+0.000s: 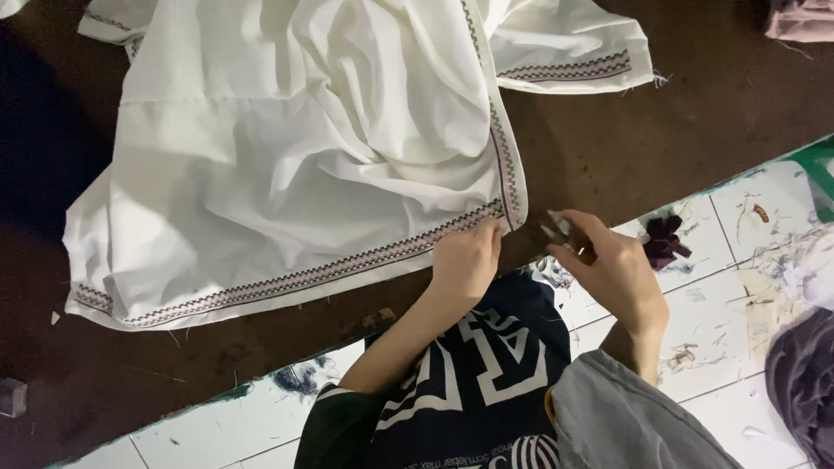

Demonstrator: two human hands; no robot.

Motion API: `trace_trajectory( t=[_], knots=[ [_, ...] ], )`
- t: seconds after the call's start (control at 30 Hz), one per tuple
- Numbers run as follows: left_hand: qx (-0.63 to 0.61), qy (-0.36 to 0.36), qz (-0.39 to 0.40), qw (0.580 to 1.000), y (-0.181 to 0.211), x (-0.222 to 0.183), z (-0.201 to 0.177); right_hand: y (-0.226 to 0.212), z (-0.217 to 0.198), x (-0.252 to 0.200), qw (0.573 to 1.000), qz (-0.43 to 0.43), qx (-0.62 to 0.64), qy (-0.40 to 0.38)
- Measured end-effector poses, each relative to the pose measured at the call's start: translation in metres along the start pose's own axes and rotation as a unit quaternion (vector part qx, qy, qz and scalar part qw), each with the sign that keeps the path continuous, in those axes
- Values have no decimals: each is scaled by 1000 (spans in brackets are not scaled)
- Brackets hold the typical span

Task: Trimming excess threads from a white garment using a hand-held thread trimmer

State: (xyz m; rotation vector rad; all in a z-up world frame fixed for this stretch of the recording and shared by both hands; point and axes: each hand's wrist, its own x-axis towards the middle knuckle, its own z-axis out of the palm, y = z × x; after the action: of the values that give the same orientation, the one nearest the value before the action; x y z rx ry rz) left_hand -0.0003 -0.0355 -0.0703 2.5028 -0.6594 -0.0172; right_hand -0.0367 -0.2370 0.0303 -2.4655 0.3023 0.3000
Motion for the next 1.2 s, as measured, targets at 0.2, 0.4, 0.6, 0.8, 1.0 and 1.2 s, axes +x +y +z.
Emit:
trace_trajectory(
  t=[0.2,0.4,0.6,0.8,1.0,1.2],
  knots=[
    [-50,35,8,998,4,-2,-11,8,12,6,998,-31,-40,-45],
    [22,7,37,999,-4,-4,-2,15,13,7,995,-50,-74,-42],
    [29,56,31,998,-6,-12,2,3,8,6,993,-71,-86,-44],
    [-9,61,35,997,3,-19,-15,-9,9,12,992,-66,-86,-58],
    [-56,56,38,996,9,-22,-29,-10,15,16,992,-63,-94,-48],
    [-81,46,30,995,12,-27,-37,-9,14,17,992,-62,-95,-53]
  ],
)
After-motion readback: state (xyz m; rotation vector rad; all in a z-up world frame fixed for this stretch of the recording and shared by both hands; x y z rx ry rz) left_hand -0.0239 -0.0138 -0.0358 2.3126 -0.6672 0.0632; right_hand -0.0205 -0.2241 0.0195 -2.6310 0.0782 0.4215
